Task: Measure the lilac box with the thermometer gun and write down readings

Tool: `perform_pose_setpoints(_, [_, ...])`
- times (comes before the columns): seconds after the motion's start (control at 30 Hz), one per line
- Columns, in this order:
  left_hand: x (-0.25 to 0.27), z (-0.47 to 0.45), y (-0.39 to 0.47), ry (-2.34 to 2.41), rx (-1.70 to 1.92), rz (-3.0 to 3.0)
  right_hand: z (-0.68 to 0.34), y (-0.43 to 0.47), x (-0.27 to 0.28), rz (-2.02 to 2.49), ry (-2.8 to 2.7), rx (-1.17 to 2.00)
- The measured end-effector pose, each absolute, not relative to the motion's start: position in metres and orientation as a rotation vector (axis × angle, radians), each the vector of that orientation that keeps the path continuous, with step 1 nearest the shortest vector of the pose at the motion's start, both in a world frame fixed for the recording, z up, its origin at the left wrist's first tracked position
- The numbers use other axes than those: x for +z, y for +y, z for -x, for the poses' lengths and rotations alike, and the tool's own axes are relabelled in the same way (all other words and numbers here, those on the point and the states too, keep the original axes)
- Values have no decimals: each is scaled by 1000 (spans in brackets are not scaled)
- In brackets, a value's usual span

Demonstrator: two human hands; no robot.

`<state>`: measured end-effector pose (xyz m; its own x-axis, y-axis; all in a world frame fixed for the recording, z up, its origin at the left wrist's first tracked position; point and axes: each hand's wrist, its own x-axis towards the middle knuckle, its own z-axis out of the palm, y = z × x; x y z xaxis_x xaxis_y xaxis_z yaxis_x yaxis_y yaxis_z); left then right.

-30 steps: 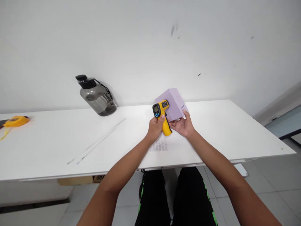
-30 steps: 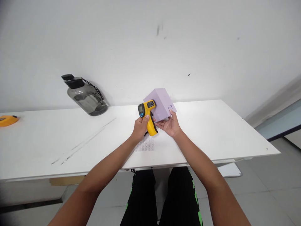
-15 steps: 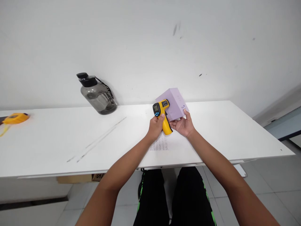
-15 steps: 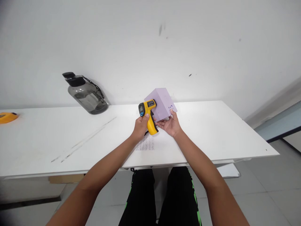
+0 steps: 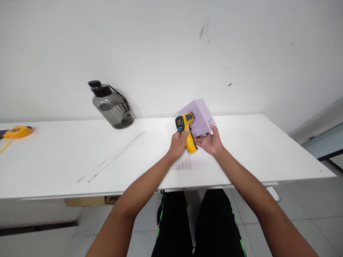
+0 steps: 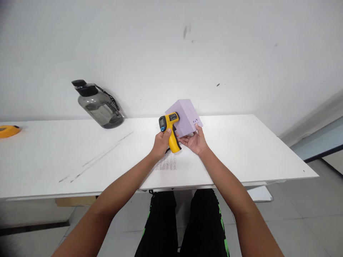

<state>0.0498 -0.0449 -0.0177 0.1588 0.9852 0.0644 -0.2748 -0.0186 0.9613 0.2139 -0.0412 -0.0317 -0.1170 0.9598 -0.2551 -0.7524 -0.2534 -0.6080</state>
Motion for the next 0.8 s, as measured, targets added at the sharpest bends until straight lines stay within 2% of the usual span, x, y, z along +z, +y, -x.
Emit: perform_pose_setpoints(0.8, [-18,-50,-44,861,1217,-1116,-214,-41,-32,759,-422,1692])
